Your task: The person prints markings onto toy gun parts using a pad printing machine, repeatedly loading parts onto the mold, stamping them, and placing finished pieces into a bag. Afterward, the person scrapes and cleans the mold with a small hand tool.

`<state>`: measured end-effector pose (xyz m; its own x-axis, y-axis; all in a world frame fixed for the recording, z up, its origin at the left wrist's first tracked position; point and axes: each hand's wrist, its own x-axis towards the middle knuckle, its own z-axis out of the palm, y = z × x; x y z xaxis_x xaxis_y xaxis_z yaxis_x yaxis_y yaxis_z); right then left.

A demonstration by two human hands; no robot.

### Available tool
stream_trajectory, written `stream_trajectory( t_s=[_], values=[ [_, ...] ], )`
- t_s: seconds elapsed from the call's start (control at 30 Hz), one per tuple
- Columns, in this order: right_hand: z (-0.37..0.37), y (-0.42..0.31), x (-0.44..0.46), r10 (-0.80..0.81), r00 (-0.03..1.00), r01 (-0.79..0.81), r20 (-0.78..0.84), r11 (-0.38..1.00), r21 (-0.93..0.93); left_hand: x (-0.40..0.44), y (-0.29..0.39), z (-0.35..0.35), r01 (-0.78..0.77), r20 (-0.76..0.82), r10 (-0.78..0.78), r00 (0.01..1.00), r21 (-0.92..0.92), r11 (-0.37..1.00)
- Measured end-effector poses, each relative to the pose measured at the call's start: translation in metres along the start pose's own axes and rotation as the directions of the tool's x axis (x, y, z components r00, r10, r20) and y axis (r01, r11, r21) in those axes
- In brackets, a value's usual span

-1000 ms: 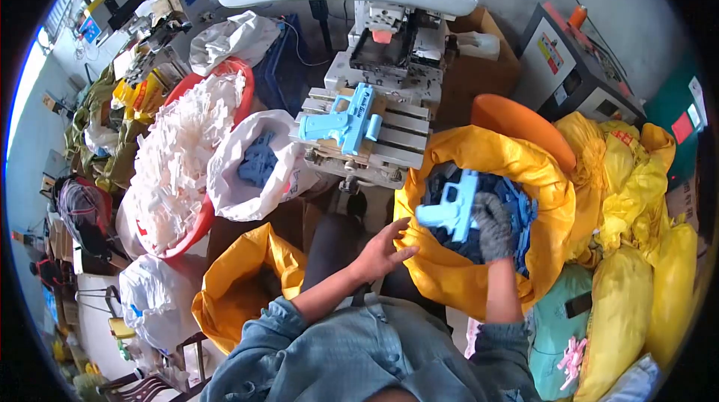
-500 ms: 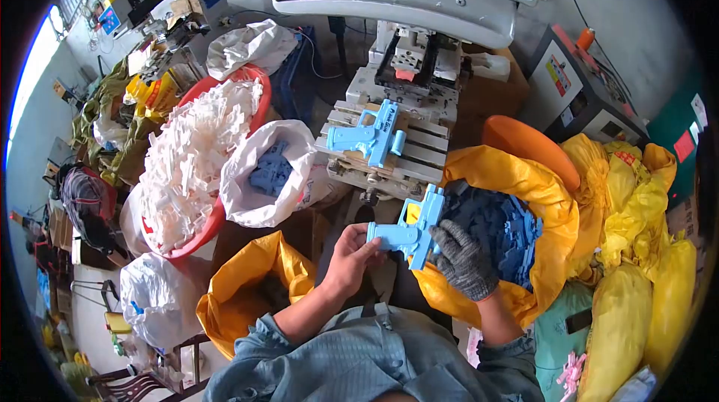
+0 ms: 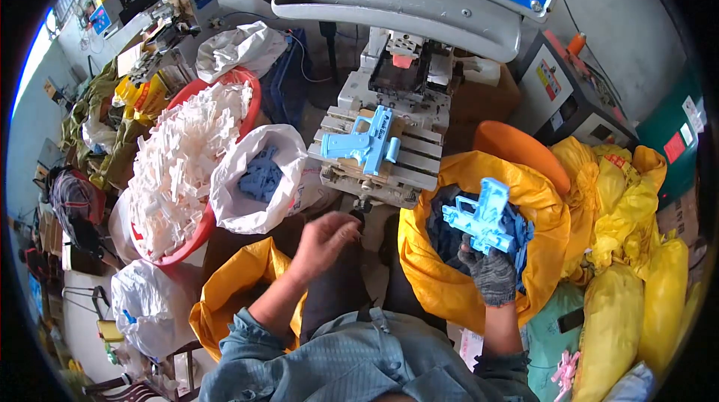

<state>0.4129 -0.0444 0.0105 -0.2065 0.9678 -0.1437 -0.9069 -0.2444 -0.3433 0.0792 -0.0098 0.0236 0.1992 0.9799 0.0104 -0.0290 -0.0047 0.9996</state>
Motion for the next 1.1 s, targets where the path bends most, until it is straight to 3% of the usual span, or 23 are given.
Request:
stream_trajectory(
  t_s=[0.2, 0.27, 0.3, 0.33, 0.4, 0.43, 0.47, 0.53, 0.6, 0.67, 0.73, 0.8, 0.87, 0.9, 0.93, 1.0, 1.03, 1.07, 1.1],
  values=[
    [-0.018, 0.007, -0.007, 0.043, 0.999, -0.050, -0.032, 0.970, -0.238, 0.010, -0.010, -0.042, -0.049, -0.190, 0.059, 0.980, 0.058, 0.997],
    [-0.013, 0.012, -0.008, 0.117, 0.990, -0.115, -0.073, 0.993, 0.027, 0.008, -0.011, -0.046, -0.019, -0.220, 0.035, 0.975, 0.073, 0.997],
    [-0.024, 0.009, -0.006, 0.208, 0.978, -0.208, 0.036, 0.978, 0.003, 0.006, -0.011, -0.048, 0.008, -0.253, 0.015, 0.967, 0.087, 0.996],
    [-0.025, 0.012, -0.007, 0.208, 0.978, -0.208, 0.035, 0.978, 0.008, 0.005, -0.013, -0.051, 0.011, -0.252, 0.012, 0.968, 0.090, 0.996],
    [-0.026, 0.022, -0.009, 0.123, 0.975, -0.112, -0.186, 0.991, 0.067, 0.002, -0.020, -0.056, 0.038, -0.236, -0.007, 0.972, 0.126, 0.991],
    [-0.069, 0.030, -0.007, -0.201, 0.965, 0.048, -0.170, 0.769, -0.637, 0.001, -0.024, -0.057, 0.041, -0.236, -0.009, 0.972, 0.128, 0.991],
    [-0.065, 0.032, -0.008, -0.200, 0.964, 0.046, -0.172, 0.771, -0.636, -0.001, -0.027, -0.057, 0.031, -0.254, 0.000, 0.967, 0.118, 0.992],
    [-0.046, 0.037, -0.011, 0.130, 0.989, -0.139, -0.067, 0.978, -0.157, -0.003, -0.029, -0.052, 0.025, -0.273, 0.006, 0.962, 0.108, 0.994],
    [-0.023, 0.055, -0.011, 0.101, 0.993, -0.114, -0.066, 0.967, -0.228, -0.008, -0.027, -0.036, 0.037, -0.276, -0.042, 0.960, -0.025, 0.999],
    [-0.017, 0.070, -0.009, 0.050, 0.997, -0.075, -0.060, 0.827, -0.557, -0.014, -0.013, -0.008, -0.007, -0.074, 0.000, 0.997, -0.094, 0.996],
    [-0.005, 0.082, -0.008, 0.008, 1.000, -0.013, -0.010, 0.605, -0.796, -0.020, -0.007, 0.020, 0.019, 0.129, 0.026, 0.991, -0.332, 0.943],
    [-0.029, 0.113, 0.002, -0.311, 0.938, 0.242, 0.153, 0.272, -0.931, -0.017, -0.015, 0.048, -0.003, 0.035, 0.022, 0.999, -0.482, 0.876],
    [-0.024, 0.123, 0.005, -0.237, 0.966, 0.151, 0.104, 0.190, -0.970, -0.007, -0.031, 0.058, 0.072, -0.039, -0.122, 0.992, -0.618, 0.783],
    [0.027, 0.108, 0.000, -0.140, 0.916, 0.304, 0.376, -0.371, -0.878, -0.001, -0.030, 0.063, 0.089, -0.028, -0.164, 0.986, -0.742, 0.665],
    [0.052, 0.111, 0.003, -0.176, 0.827, 0.459, 0.534, -0.337, -0.822, 0.003, -0.041, 0.064, 0.119, 0.037, -0.153, 0.988, -0.809, 0.576],
    [0.045, 0.118, 0.011, 0.020, 0.848, 0.470, 0.530, -0.492, -0.733, -0.001, -0.049, 0.073, 0.166, 0.039, -0.234, 0.971, -0.818, 0.550],
    [0.056, 0.122, 0.009, -0.119, 0.821, 0.467, 0.558, -0.423, -0.777, -0.002, -0.050, 0.076, 0.185, 0.041, -0.296, 0.954, -0.860, 0.475],
    [0.049, 0.128, 0.009, -0.128, 0.820, 0.464, 0.557, -0.421, -0.779, -0.002, -0.050, 0.079, 0.191, 0.047, -0.296, 0.954, -0.856, 0.480],
    [0.035, 0.136, 0.008, -0.117, 0.894, 0.352, 0.432, -0.412, -0.840, -0.002, -0.047, 0.081, 0.143, -0.012, -0.297, 0.955, -0.858, 0.494]
  ],
)
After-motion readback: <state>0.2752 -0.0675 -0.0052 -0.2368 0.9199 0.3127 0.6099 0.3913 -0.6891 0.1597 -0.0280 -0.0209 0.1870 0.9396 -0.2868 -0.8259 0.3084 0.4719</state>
